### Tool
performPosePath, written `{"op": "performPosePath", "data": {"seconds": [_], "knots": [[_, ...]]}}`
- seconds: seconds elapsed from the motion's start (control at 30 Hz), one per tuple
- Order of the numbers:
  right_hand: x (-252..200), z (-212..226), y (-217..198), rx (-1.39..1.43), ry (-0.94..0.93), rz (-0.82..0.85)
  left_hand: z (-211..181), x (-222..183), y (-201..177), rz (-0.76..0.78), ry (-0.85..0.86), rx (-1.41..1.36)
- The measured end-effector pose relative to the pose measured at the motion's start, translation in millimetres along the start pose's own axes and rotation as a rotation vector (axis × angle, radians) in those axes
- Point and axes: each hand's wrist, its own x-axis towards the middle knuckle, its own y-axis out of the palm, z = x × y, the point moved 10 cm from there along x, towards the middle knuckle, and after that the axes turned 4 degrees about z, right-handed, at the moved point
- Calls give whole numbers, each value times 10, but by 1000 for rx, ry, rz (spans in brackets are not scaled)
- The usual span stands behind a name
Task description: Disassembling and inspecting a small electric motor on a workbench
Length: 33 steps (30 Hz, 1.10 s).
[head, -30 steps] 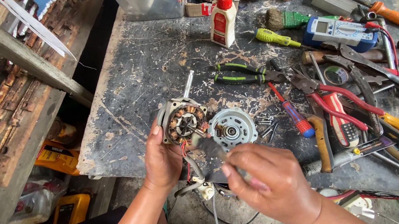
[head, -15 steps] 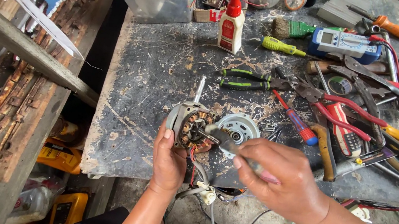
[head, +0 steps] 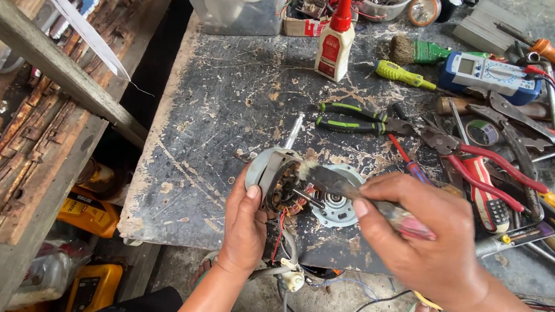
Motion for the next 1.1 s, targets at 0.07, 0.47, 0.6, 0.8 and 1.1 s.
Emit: {"op": "performPosePath", "data": {"seconds": [0.07,0.47,0.6,0.8,1.1], "knots": [[-35,-33,-15,-31,23,9,13,0,-7,-3,-19,11],[-122,-285,-90,-44,128,50,-137,15,65,32,65,44],[-122,-298,-131,-23,132,35,-101,14,46,-9,12,-94],[-139,-295,-127,-21,101,38,43,-9,-158,-98,30,-225],[-101,-283,-66,133,104,81,24,-60,-223,-252,-38,-138]]}}
